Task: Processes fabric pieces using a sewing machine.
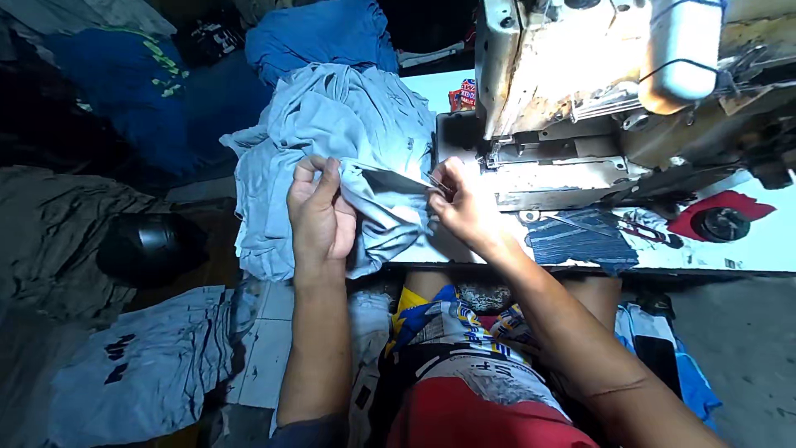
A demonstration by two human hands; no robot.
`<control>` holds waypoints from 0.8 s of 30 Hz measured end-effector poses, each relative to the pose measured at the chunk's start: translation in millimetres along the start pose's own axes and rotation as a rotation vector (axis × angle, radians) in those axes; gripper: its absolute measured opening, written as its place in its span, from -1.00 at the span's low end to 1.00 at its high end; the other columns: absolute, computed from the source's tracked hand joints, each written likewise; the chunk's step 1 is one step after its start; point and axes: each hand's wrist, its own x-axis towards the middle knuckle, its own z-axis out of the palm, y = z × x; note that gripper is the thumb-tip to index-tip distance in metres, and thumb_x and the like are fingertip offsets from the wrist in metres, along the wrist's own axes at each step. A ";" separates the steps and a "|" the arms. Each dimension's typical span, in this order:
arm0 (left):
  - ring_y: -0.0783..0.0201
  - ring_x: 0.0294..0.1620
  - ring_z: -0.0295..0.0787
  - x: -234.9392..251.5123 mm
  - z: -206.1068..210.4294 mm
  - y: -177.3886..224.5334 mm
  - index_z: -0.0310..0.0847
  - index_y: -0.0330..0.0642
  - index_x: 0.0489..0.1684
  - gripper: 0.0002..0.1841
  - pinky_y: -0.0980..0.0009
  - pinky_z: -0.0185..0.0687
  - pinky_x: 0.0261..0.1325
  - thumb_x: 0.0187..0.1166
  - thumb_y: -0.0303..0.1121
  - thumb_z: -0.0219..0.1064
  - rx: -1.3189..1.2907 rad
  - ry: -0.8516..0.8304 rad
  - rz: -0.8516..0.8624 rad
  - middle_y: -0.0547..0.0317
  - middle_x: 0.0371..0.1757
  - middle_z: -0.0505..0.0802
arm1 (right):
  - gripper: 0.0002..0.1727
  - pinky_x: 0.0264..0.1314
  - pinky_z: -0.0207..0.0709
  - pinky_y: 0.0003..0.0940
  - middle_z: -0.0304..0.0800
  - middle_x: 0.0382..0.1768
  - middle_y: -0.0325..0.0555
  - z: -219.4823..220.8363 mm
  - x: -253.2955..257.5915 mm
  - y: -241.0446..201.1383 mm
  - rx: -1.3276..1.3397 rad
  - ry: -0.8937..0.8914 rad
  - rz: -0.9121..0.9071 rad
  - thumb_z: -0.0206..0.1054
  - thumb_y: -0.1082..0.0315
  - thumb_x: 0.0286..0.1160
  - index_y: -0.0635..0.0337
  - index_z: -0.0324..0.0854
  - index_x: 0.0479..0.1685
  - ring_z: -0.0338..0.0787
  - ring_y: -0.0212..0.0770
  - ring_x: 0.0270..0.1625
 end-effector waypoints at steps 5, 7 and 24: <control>0.42 -0.28 0.77 -45.1 14.1 -0.4 0.55 -0.03 0.44 -0.69 0.46 0.78 -0.25 0.83 -0.31 0.09 0.364 -0.235 -0.004 0.25 -0.10 0.82 | -0.85 -0.36 0.68 -0.27 0.75 -0.35 -0.10 -30.0 -26.1 15.7 -0.157 0.134 -0.132 0.44 0.49 0.41 0.26 0.67 -0.09 0.74 -0.25 -0.39; 0.39 -0.44 0.72 -65.9 10.0 -23.6 0.68 -0.03 0.28 -0.66 0.44 0.74 -0.41 0.56 -0.34 0.49 0.576 -0.319 0.038 0.27 -0.26 0.83 | -0.88 -0.30 0.72 -0.35 0.78 -0.33 -0.11 -40.1 -49.7 27.7 -0.138 0.159 -0.115 0.41 0.49 0.44 0.30 0.70 -0.11 0.76 -0.33 -0.36; 0.38 0.09 0.80 -73.8 -9.5 -60.1 0.84 -0.04 -0.14 -0.86 0.38 0.82 0.05 0.71 -0.31 0.33 0.802 -0.284 0.150 0.33 0.14 0.83 | -0.88 -0.63 0.50 -0.46 0.76 -0.42 -0.13 -45.4 -64.7 43.5 0.535 -0.011 0.259 0.45 0.46 0.52 0.23 0.77 -0.05 0.57 -0.34 -0.62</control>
